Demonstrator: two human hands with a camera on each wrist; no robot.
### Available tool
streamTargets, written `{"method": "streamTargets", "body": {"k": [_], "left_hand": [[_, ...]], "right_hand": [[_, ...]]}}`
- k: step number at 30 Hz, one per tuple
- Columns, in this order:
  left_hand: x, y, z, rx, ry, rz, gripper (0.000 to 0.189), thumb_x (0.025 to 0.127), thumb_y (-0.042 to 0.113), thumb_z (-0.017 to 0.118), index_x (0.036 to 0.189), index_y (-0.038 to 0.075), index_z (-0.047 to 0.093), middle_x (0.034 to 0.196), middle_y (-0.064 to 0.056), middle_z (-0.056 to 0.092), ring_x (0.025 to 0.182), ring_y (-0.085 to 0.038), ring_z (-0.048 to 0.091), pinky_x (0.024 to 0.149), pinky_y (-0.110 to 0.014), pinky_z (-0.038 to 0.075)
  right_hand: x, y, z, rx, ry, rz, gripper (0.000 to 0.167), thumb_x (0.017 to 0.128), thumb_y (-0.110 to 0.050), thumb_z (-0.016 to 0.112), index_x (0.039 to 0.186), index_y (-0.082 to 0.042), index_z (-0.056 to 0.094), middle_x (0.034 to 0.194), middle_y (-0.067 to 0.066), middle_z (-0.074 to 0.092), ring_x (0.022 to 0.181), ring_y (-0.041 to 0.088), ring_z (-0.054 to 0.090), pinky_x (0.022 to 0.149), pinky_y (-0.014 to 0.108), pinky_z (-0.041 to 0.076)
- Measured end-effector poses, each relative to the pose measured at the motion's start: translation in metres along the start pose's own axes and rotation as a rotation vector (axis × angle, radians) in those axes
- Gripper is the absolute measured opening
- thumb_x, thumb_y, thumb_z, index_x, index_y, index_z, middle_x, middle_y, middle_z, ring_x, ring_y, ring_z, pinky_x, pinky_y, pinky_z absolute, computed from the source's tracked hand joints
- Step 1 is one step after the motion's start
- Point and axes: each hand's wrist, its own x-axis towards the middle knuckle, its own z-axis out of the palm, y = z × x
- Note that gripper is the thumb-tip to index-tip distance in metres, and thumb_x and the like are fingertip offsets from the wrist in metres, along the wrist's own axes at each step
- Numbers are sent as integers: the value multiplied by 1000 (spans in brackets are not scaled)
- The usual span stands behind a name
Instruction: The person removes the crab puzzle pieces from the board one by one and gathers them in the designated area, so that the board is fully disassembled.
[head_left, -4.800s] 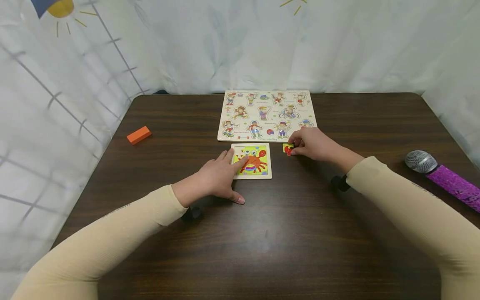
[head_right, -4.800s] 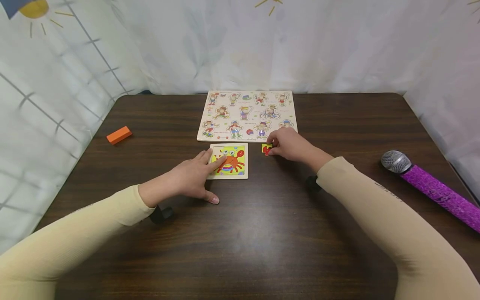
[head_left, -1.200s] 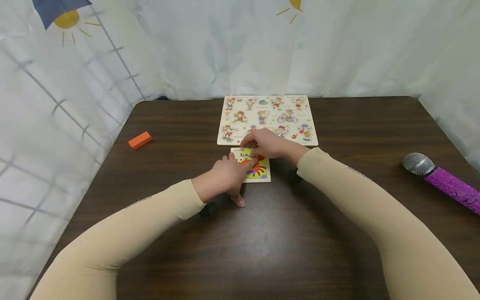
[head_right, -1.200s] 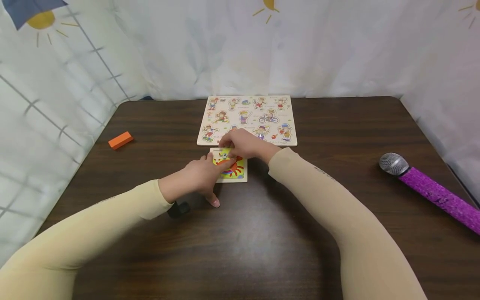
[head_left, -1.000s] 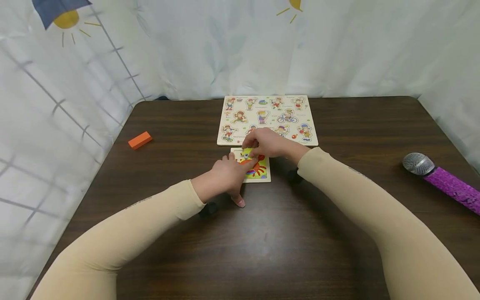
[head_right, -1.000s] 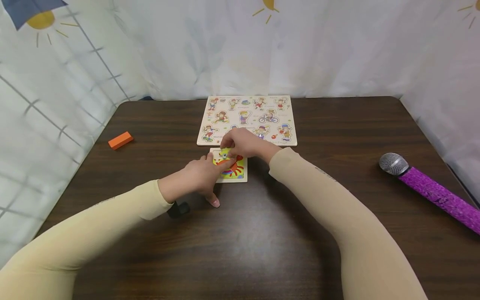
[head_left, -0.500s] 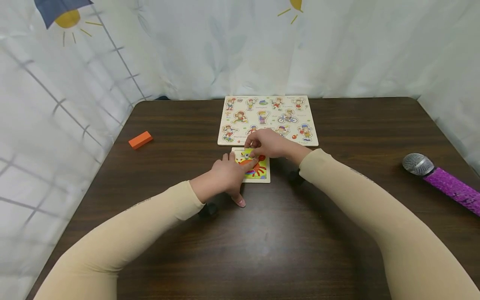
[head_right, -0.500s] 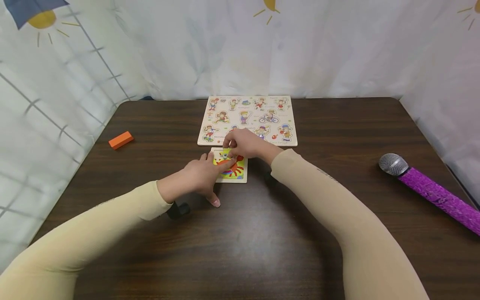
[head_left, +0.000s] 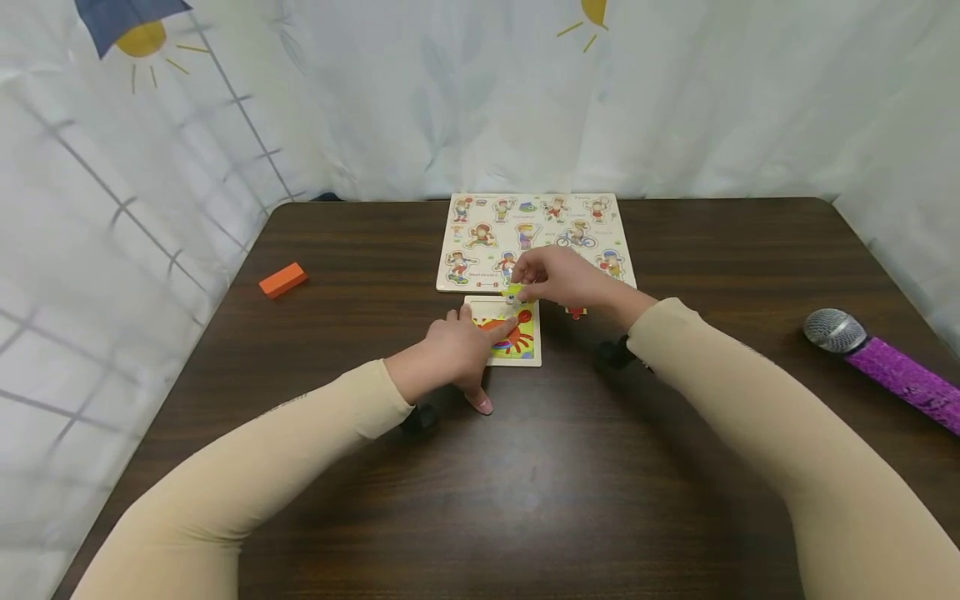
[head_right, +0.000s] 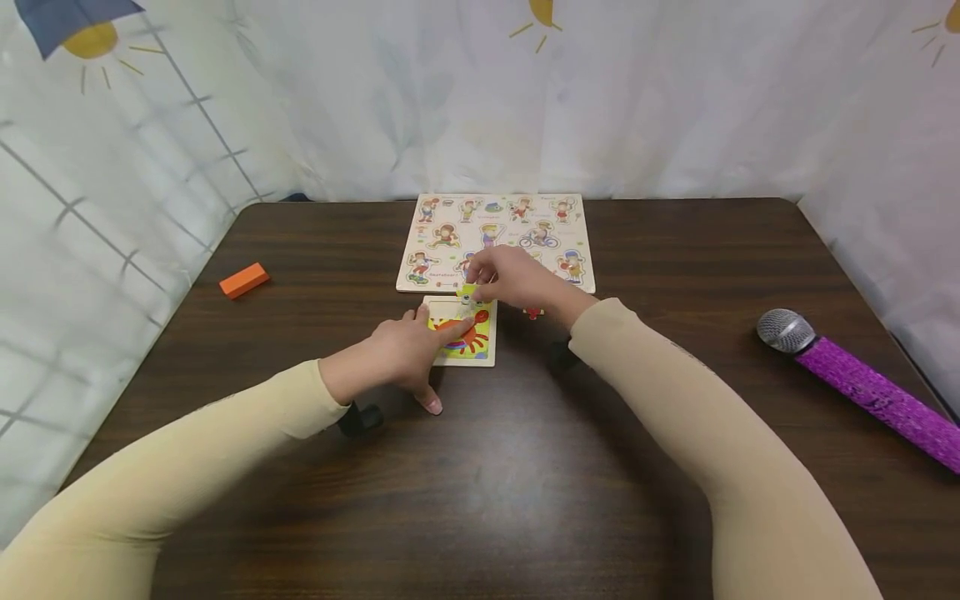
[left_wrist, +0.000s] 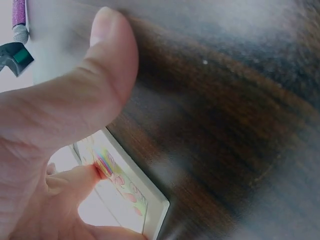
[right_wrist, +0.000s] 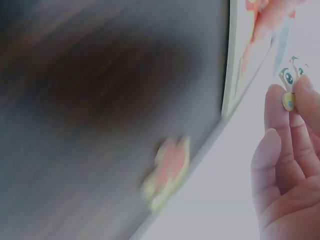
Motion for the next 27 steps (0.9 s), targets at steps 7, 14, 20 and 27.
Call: {"method": "streamTargets", "body": {"k": [7,14,20,27], "left_hand": [[1,2,0,-15,12,-20,134,56,60,93,163,43,15,158,-33,26,132,-41,43,91,-42,51],[-1,0,0,-33,23,-35,134,56,58,94,163,44,15,159,-33,24,130,-40,40,87,-39,49],[0,0,0,-35,26,-25,134,57,57,94,164,42,14,158,-33,25,129,-40,40,86,-39,50],[3,0,2,-56,19,-10,134,57,56,94,164,41,15,157,-33,25,132,-42,40,88,-41,50]], "right_hand": [[-38,31,-27,-23,76,76,14,95,-12,74,106,-5,69,97,11,74,88,24,69,79,37,52],[-71,61,-44,-88,104,195,17,96,-13,72,109,-3,71,103,13,72,96,27,66,83,42,52],[-79,71,-43,-95,60,235,20,96,-16,73,110,-2,72,97,11,72,88,23,60,77,36,48],[-76,72,-38,-158,55,204,17,95,-11,71,108,0,72,102,15,75,94,28,68,85,46,54]]}}
